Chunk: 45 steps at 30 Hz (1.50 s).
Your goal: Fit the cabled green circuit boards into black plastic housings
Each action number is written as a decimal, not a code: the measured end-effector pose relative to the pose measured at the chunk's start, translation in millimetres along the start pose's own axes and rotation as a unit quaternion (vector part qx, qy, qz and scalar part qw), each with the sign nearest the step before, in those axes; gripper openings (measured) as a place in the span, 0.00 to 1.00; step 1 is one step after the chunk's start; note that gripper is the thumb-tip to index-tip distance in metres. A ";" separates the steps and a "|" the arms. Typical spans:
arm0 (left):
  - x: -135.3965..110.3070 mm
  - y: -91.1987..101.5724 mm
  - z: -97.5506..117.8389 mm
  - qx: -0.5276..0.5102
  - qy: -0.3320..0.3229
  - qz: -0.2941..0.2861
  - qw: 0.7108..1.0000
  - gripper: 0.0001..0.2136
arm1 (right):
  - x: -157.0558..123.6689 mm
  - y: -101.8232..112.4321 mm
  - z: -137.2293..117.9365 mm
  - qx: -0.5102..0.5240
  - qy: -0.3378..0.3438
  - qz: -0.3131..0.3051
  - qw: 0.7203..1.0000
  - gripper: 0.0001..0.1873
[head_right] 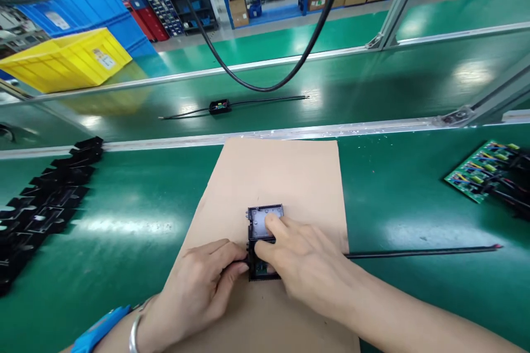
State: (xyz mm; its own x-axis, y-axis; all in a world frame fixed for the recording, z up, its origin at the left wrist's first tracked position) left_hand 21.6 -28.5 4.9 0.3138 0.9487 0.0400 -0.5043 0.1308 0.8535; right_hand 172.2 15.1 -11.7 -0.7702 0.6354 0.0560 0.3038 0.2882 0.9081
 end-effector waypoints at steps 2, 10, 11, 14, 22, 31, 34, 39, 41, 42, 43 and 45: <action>-1.8 -3.3 1.6 0.045 -0.028 0.032 0.998 0.07 | -0.7 0.4 -1.1 0.010 0.004 0.013 1.000 0.08; -8.0 -14.3 18.4 0.274 -0.104 0.004 0.956 0.11 | 2.8 11.5 -11.5 -0.032 0.061 0.093 0.993 0.06; -7.6 -16.0 21.1 0.292 -0.102 -0.005 0.951 0.10 | 3.1 12.1 -16.0 -0.050 0.076 0.096 0.991 0.06; -6.1 -18.5 25.5 0.318 -0.096 -0.013 0.943 0.08 | 1.2 9.6 -32.0 -0.084 0.109 0.096 0.986 0.06; -9.7 -14.9 13.2 0.272 -0.178 -0.005 0.946 0.06 | -2.2 2.2 -34.9 -0.040 0.026 0.018 0.999 0.08; -8.9 -13.1 -5.6 0.156 -0.157 0.064 0.973 0.07 | -5.8 19.4 -28.0 0.023 0.016 0.038 0.999 0.09; -10.5 -13.6 -5.5 0.142 -0.152 0.070 0.976 0.08 | -5.3 14.1 -32.7 -0.011 0.006 0.056 0.998 0.11; -13.0 -16.7 -1.3 0.153 -0.196 0.050 0.967 0.13 | 7.2 1.0 -50.5 -0.043 0.067 0.041 0.996 0.12; -12.2 -16.4 -2.1 0.156 -0.203 0.048 0.966 0.14 | 11.1 1.7 -49.9 -0.043 0.073 0.036 0.996 0.13; -11.4 -15.2 -3.3 0.152 -0.198 0.047 0.967 0.14 | 11.3 4.5 -47.3 -0.041 0.071 0.037 0.996 0.12; -10.5 -13.4 -4.8 0.144 -0.187 0.044 0.971 0.13 | 9.9 9.2 -43.4 -0.035 0.066 0.041 0.996 0.11; -9.0 -7.6 -6.6 0.120 -0.155 0.036 0.980 0.09 | 1.7 23.6 -32.4 -0.012 0.052 0.061 0.997 0.11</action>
State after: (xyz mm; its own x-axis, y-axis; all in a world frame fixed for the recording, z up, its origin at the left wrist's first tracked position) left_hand 17.3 -36.1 -5.4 0.5320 0.8151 0.2292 -0.3426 -0.0404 0.9386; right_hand 159.9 -0.2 23.3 -0.7820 0.5873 0.2086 0.3872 0.1955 0.9010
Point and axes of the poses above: each hand's wrist, its own x-axis towards the middle knuckle, its own y-axis out of the back of the hand, z = x × y, the point moved 5 cm from there along x, towards the middle knuckle, and after that the axes turned 7 degrees about z, right-handed, at the moved point
